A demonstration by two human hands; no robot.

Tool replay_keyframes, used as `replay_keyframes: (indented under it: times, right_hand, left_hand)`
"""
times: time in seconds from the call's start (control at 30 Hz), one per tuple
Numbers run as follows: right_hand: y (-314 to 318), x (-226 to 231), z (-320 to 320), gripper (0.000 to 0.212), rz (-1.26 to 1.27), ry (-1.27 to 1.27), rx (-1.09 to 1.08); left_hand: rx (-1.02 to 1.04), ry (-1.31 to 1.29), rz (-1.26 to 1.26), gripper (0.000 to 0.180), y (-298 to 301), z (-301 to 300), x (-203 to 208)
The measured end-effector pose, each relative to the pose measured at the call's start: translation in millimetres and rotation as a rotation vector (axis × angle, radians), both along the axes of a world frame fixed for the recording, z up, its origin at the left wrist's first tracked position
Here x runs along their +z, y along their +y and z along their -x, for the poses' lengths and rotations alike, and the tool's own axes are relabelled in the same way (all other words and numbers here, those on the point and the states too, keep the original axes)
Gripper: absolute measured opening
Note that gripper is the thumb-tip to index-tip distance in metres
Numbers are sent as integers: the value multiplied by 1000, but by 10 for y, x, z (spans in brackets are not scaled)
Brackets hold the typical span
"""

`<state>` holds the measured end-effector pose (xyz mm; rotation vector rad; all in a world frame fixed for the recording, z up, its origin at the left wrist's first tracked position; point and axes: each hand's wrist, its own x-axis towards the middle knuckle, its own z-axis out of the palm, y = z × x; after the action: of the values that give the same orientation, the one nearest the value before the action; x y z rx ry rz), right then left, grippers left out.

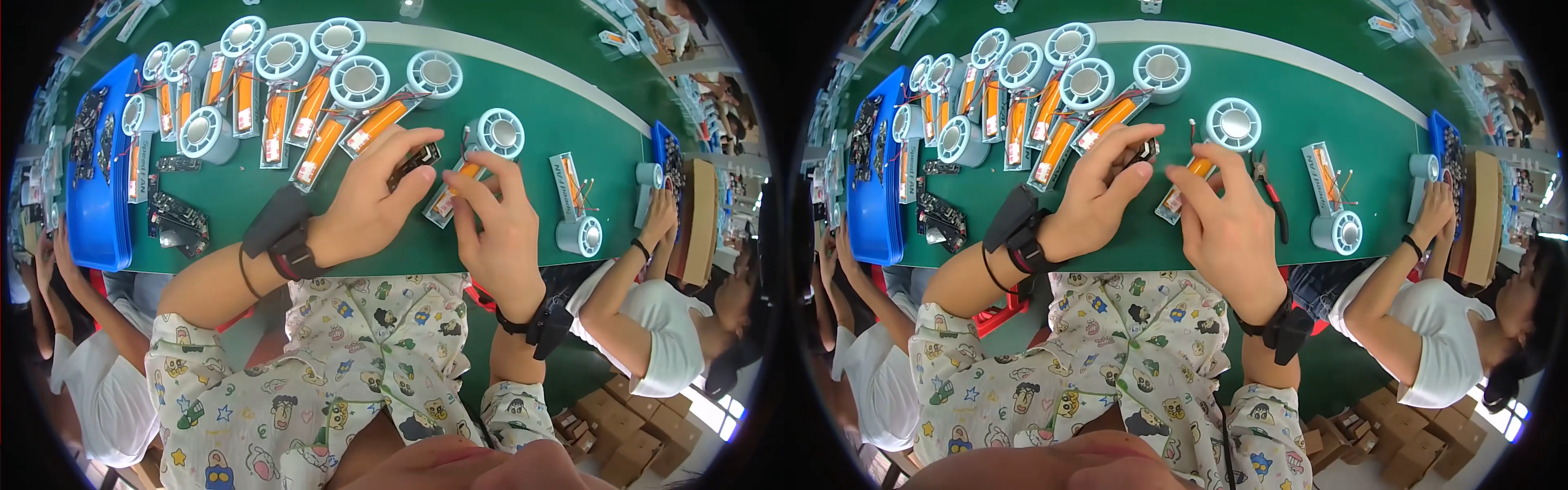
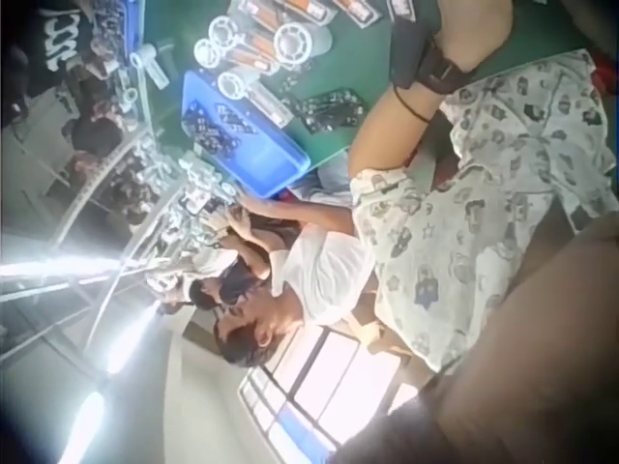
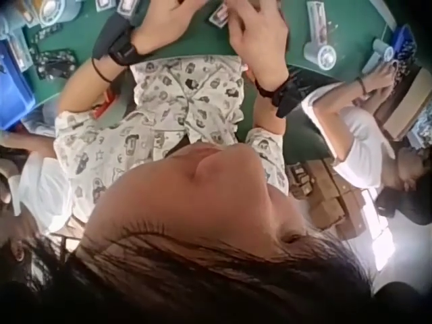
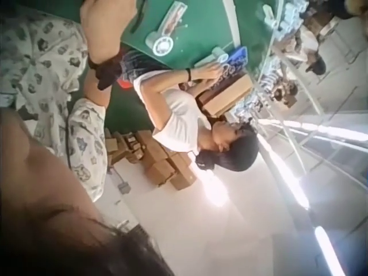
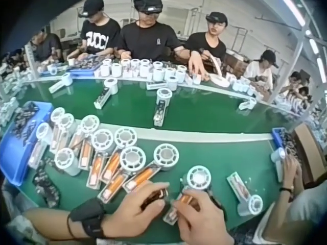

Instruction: The person picks up a circuit board and connects it to a battery wire, then fits the board into a fan housing. After pressing the components into place, the person sets the assembled fan aside and reaches for another unit to repeat the process.

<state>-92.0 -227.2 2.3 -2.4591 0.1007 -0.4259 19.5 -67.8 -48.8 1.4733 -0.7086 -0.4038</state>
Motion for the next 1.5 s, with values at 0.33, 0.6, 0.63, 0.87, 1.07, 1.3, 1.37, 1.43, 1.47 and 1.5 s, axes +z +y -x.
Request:
replay_keyframes:
  times: [0.33, 0.6, 0.63, 0.87, 1.07, 1.3, 1.37, 1.43, 1.47, 1.5]
  right_hand:
    - [-113, -205, -124, 20, 144, -34, 51]
    - [-158, -359, -173, 16, -28, -145, 44]
    - [-163, -359, -162, 16, -23, -147, 42]
    - [-127, -148, -103, 15, -72, 42, 125]
    - [-206, -190, -159, 15, -6, -34, 164]
    - [-154, -321, -220, 13, 32, -232, 13]
    - [-141, -305, -224, 13, 153, -249, 3]
    - [-144, -294, -229, 13, 237, -282, 5]
    - [-148, -320, -212, 14, 267, -289, 9]
    - [-153, -350, -193, 14, 299, -295, 12]
  left_hand:
    - [-169, 306, -75, 40, -31, -82, 11]
    - [-164, 377, 15, 37, -34, -38, 33]
    - [-177, 382, -8, 37, -24, -44, 29]
    - [-175, 413, -2, 35, -15, -33, 7]
    - [-172, 409, 13, 35, -28, -30, -7]
    - [-224, 417, 17, 37, -38, -54, 13]
    - [-228, 405, 30, 36, -23, -33, 28]
    - [-230, 290, -12, 35, -7, -24, -14]
    - [-228, 225, -30, 34, -18, -47, -32]
    - [-222, 200, -12, 34, -27, -67, -53]
